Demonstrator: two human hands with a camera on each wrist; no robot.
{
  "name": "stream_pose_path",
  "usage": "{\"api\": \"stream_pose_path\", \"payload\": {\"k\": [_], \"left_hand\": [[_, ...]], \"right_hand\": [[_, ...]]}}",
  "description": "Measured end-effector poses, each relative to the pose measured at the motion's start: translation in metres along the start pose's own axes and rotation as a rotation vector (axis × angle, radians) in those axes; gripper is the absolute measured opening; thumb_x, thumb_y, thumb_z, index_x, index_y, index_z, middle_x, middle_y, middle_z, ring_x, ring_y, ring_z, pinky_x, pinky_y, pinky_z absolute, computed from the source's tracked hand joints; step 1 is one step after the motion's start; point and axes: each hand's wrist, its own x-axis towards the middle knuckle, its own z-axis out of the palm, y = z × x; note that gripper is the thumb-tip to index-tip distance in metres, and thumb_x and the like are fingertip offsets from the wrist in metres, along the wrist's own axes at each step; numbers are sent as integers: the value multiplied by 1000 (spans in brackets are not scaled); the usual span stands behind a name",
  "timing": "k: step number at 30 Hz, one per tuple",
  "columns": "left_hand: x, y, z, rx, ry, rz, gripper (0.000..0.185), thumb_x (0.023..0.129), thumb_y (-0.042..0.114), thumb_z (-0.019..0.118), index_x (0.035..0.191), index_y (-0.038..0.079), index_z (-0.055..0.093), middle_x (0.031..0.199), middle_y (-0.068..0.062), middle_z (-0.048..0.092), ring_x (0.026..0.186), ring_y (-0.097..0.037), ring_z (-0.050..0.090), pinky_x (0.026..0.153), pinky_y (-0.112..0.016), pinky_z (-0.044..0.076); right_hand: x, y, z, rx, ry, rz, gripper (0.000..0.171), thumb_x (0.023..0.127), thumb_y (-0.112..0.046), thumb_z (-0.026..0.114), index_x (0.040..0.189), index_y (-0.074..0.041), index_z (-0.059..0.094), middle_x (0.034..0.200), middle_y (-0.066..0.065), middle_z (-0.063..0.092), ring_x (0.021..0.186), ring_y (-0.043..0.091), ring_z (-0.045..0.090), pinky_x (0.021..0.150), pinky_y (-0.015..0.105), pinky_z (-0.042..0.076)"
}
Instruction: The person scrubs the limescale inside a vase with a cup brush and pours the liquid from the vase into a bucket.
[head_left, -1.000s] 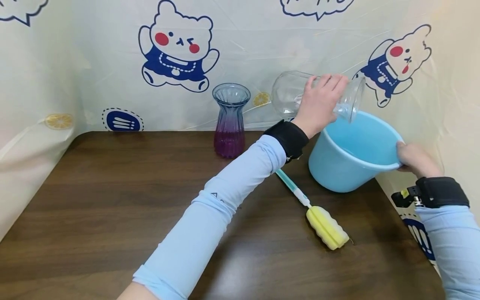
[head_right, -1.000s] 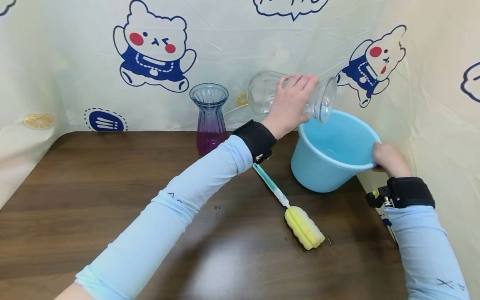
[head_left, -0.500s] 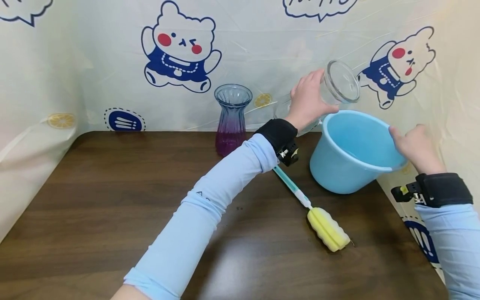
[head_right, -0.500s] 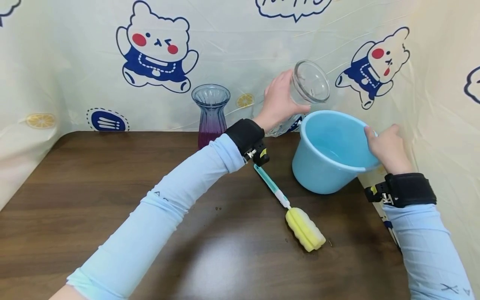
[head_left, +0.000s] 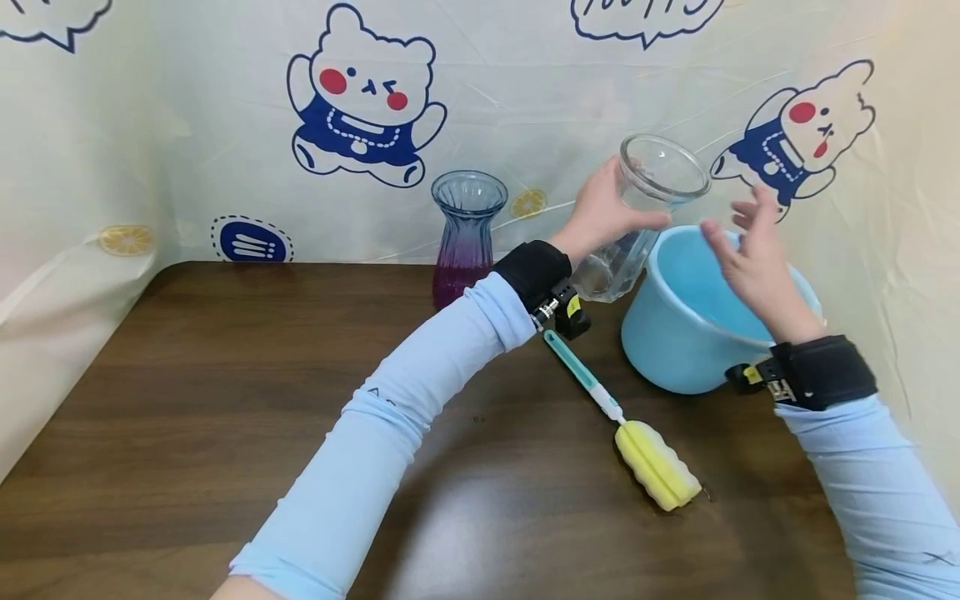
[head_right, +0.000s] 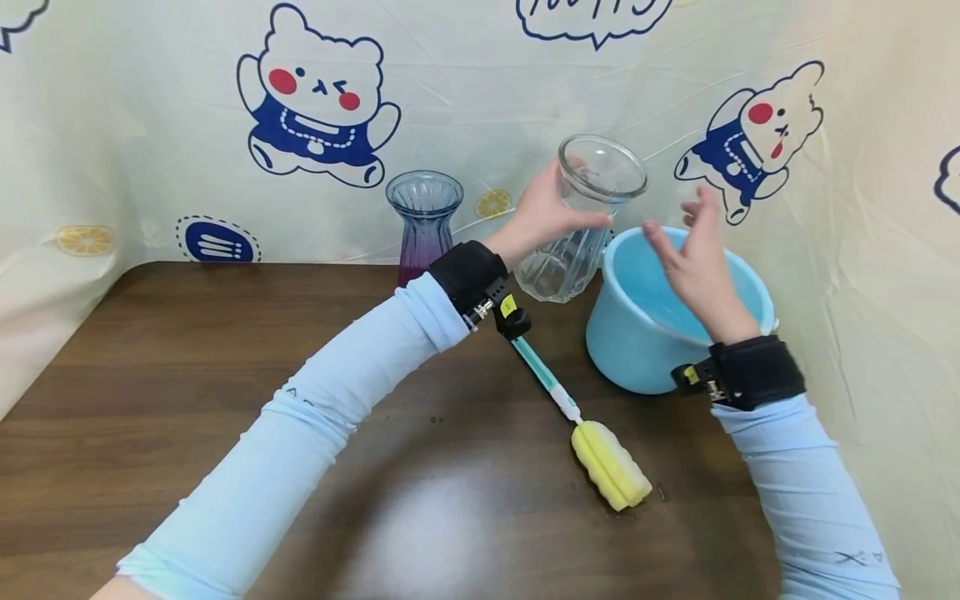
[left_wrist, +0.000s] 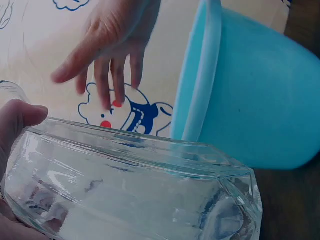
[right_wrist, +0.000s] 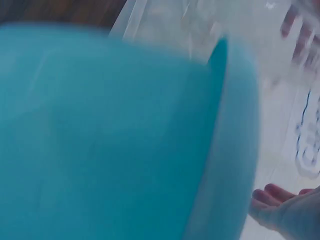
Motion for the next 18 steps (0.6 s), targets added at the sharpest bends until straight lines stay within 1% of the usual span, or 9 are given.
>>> {"api": "stream_pose_path", "payload": {"k": [4, 7, 9, 11, 14, 16, 18], "left_hand": [[-6, -2, -2, -65, -37, 6, 79, 71, 25, 77, 136, 10, 33, 132, -2, 44, 120, -10, 40, 92, -16, 33], [-11, -2, -3, -123, -61, -10, 78, 72, 24, 76, 136, 12, 34, 131, 1, 43, 118, -9, 40, 89, -15, 34], [-14, -2, -3, -157, -73, -15, 78, 71, 23, 77, 135, 12, 34, 130, 1, 44, 116, -9, 41, 87, -15, 35], [-17, -2, -4, -200, -84, -19, 79, 70, 21, 77, 135, 12, 33, 128, 1, 44, 114, -8, 41, 85, -15, 36], [-21, -2, -5, -248, -89, -11, 78, 69, 17, 77, 134, 10, 34, 126, 0, 46, 112, -8, 43, 85, -15, 36], [-23, -4, -7, -289, -93, -13, 75, 70, 15, 77, 132, 10, 35, 124, 0, 47, 111, -7, 43, 85, -15, 36], [-26, -7, -8, -315, -97, -10, 72, 71, 12, 77, 130, 9, 37, 123, -1, 49, 110, -8, 44, 86, -15, 36]], "right_hand": [[0, -15, 24, 97, -71, -107, 80, 90, -31, 55, 144, -12, -1, 146, 20, 16, 133, 36, 18, 107, 52, 13], [0, -26, 39, 165, -107, -194, 84, 87, -20, 61, 144, -12, 1, 147, 17, 15, 133, 33, 21, 106, 52, 17], [2, -32, 46, 192, -115, -251, 82, 85, -15, 64, 143, -10, 6, 144, 16, 21, 131, 29, 26, 106, 46, 22], [3, -36, 52, 200, -107, -297, 82, 82, -10, 67, 142, -9, 10, 141, 15, 28, 127, 24, 33, 103, 37, 28], [4, -41, 59, 215, -86, -350, 74, 79, -4, 68, 138, -5, 23, 132, 15, 41, 119, 18, 40, 97, 27, 32], [2, -43, 63, 235, -84, -360, 70, 79, 0, 66, 137, -4, 27, 130, 14, 43, 117, 13, 41, 95, 24, 33], [0, -45, 67, 253, -83, -374, 65, 78, 4, 65, 135, -2, 32, 128, 13, 45, 115, 10, 42, 94, 24, 34]]}}
